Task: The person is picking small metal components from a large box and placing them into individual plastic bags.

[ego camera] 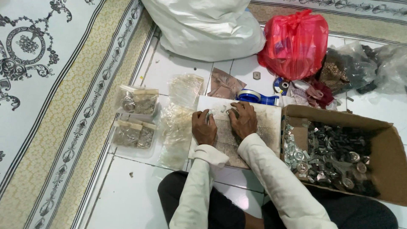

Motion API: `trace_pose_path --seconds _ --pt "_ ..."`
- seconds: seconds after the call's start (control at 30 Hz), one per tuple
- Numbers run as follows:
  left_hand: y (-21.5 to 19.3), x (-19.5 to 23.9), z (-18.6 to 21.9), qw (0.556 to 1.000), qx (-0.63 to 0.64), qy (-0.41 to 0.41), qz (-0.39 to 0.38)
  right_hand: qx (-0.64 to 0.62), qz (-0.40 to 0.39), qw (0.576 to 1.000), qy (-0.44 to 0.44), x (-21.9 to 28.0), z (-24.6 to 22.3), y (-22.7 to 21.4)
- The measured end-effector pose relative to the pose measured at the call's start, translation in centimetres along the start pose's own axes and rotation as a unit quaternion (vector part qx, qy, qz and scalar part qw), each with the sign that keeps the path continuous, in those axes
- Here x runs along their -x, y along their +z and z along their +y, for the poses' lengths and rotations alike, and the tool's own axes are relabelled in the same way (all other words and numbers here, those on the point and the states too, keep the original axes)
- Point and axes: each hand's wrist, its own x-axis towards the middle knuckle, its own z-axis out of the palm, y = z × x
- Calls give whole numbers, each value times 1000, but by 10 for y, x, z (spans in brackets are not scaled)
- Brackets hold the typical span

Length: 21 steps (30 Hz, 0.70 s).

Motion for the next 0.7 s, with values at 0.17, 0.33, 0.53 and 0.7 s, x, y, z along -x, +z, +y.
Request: trace_pose_path --seconds 0.17,0.33,0.53,0.7 --pt "-5 -2 14 992 -121 35 -10 74 -45 996 -22 0 9 27" --pt "-4 -3 14 987 -143 60 -31 65 -69 995 -32 1 8 35" --pt "-8 -4 18 992 -108 41 -41 -6 -110 994 11 -8 28 14" --pt "-10 -3 24 988 -110 80 -78 -26 -236 970 -51 -18 30 -13"
